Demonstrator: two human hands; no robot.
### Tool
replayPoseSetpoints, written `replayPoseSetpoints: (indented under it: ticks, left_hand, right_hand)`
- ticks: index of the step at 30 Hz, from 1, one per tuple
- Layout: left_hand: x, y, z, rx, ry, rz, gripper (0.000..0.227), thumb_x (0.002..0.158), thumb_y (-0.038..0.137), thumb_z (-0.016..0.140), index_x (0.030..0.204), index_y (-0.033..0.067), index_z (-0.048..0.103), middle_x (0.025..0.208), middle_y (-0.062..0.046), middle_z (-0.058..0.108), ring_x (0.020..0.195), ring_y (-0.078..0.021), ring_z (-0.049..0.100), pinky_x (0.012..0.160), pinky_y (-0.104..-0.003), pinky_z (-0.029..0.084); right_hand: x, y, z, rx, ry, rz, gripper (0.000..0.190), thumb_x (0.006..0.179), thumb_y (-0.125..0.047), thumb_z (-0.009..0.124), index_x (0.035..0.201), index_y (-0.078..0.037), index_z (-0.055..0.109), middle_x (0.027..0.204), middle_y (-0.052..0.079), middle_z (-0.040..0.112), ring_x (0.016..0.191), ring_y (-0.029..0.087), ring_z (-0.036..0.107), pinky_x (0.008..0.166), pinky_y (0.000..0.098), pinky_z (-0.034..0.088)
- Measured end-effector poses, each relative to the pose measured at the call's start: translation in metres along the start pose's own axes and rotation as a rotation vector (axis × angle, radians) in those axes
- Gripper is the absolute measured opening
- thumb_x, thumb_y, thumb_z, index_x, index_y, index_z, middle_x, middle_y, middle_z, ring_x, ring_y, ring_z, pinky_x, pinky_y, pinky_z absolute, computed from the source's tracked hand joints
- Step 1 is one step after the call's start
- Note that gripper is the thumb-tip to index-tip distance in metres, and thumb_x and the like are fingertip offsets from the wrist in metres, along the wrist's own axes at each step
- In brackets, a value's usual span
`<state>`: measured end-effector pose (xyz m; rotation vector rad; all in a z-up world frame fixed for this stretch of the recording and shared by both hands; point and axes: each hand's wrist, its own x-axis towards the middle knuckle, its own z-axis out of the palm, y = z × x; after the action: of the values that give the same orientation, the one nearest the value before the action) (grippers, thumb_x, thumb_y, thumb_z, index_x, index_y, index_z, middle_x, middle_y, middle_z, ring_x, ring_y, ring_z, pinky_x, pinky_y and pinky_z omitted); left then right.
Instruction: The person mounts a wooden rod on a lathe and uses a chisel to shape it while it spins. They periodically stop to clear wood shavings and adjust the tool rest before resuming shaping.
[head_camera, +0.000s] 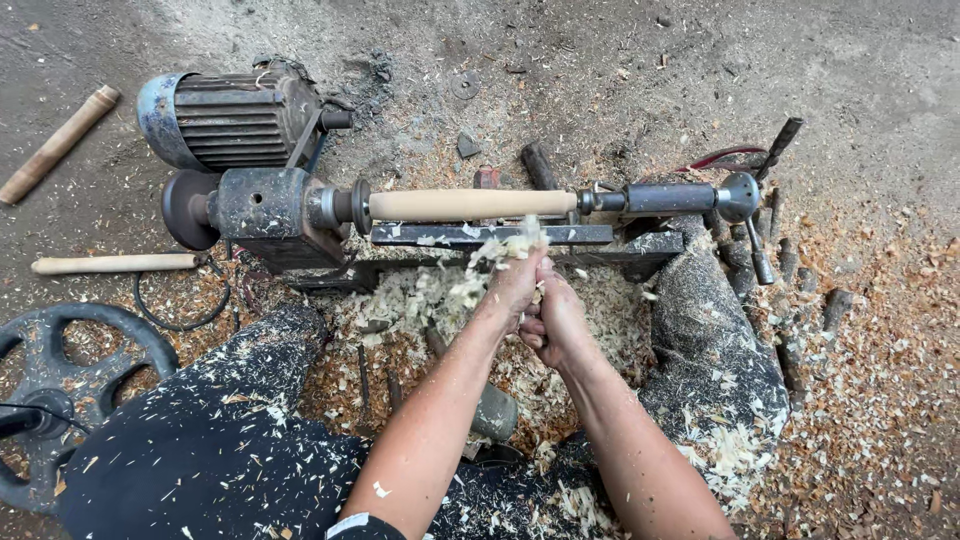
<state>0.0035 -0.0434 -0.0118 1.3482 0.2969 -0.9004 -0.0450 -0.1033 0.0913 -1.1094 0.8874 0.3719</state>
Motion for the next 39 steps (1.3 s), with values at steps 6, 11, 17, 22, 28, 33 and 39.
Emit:
replayPoseSetpoints:
  ticks: [6, 11, 17, 22, 28, 33, 39]
  left_hand:
    - [-0.009, 0.014, 0.024, -0.103, 0.069, -0.023, 0.057, 0.101, 0.056, 0.047, 0.100, 0.0031, 0.069, 0.091, -0.012, 0.065, 0.065, -0.0197, 0.060, 0.053, -0.036, 0.053]
    - [0.029, -0.014, 0.033, -0.047, 0.098, 0.224, 0.052, 0.107, 0.048, 0.042, 0.088, 0.0056, 0.063, 0.072, -0.004, 0.053, 0.057, -0.0152, 0.049, 0.044, -0.034, 0.039]
    - [0.051, -0.036, 0.026, 0.253, 0.018, 0.256, 0.044, 0.107, 0.042, 0.037, 0.093, 0.0082, 0.062, 0.076, -0.003, 0.051, 0.057, -0.0146, 0.054, 0.047, -0.034, 0.052]
    - [0.046, -0.037, 0.006, -0.052, 0.119, 0.079, 0.040, 0.105, 0.038, 0.051, 0.099, 0.0041, 0.071, 0.080, -0.005, 0.064, 0.061, -0.0139, 0.059, 0.050, -0.031, 0.047]
    - [0.022, -0.020, -0.016, -0.052, 0.135, 0.162, 0.051, 0.103, 0.050, 0.046, 0.111, 0.0055, 0.071, 0.085, -0.009, 0.067, 0.068, -0.0193, 0.064, 0.056, -0.038, 0.055]
    - [-0.007, -0.005, -0.038, -0.103, 0.106, -0.029, 0.061, 0.102, 0.065, 0.046, 0.126, 0.0113, 0.063, 0.086, 0.000, 0.057, 0.076, -0.0186, 0.066, 0.065, -0.036, 0.060]
    - [-0.012, -0.004, -0.054, -0.113, 0.141, 0.073, 0.062, 0.101, 0.061, 0.048, 0.104, 0.0016, 0.064, 0.080, -0.003, 0.060, 0.071, -0.0182, 0.064, 0.057, -0.036, 0.056]
  right_hand:
    - [-0.003, -0.010, -0.014, -0.025, 0.038, 0.008, 0.036, 0.108, -0.042, 0.038, 0.122, -0.010, 0.045, 0.059, -0.006, 0.037, 0.038, 0.004, 0.029, 0.030, 0.0211, 0.022]
    - [0.007, -0.009, -0.022, -0.038, 0.044, 0.044, 0.027, 0.107, -0.037, 0.038, 0.110, -0.013, 0.049, 0.060, -0.006, 0.036, 0.038, 0.004, 0.028, 0.030, 0.0205, 0.023]
    - [0.019, 0.000, -0.024, -0.056, -0.010, 0.068, 0.032, 0.110, -0.036, 0.034, 0.093, -0.010, 0.043, 0.064, -0.005, 0.040, 0.040, 0.004, 0.029, 0.030, 0.0204, 0.025]
    - [0.019, 0.007, -0.008, -0.132, -0.066, 0.001, 0.024, 0.103, -0.023, 0.033, 0.097, -0.014, 0.053, 0.062, -0.007, 0.038, 0.038, 0.003, 0.028, 0.030, 0.0199, 0.024]
    - [0.014, 0.015, 0.015, -0.089, 0.038, 0.063, 0.042, 0.111, -0.043, 0.031, 0.087, -0.010, 0.040, 0.061, -0.005, 0.036, 0.038, 0.005, 0.028, 0.029, 0.0226, 0.026]
    - [0.007, 0.019, 0.033, -0.182, -0.043, -0.001, 0.029, 0.107, -0.033, 0.029, 0.106, -0.016, 0.053, 0.060, -0.007, 0.035, 0.037, 0.005, 0.030, 0.029, 0.0217, 0.026]
    - [0.005, 0.031, 0.051, -0.120, -0.027, 0.015, 0.040, 0.106, -0.049, 0.036, 0.106, -0.011, 0.050, 0.059, -0.005, 0.040, 0.038, 0.005, 0.029, 0.031, 0.0227, 0.023]
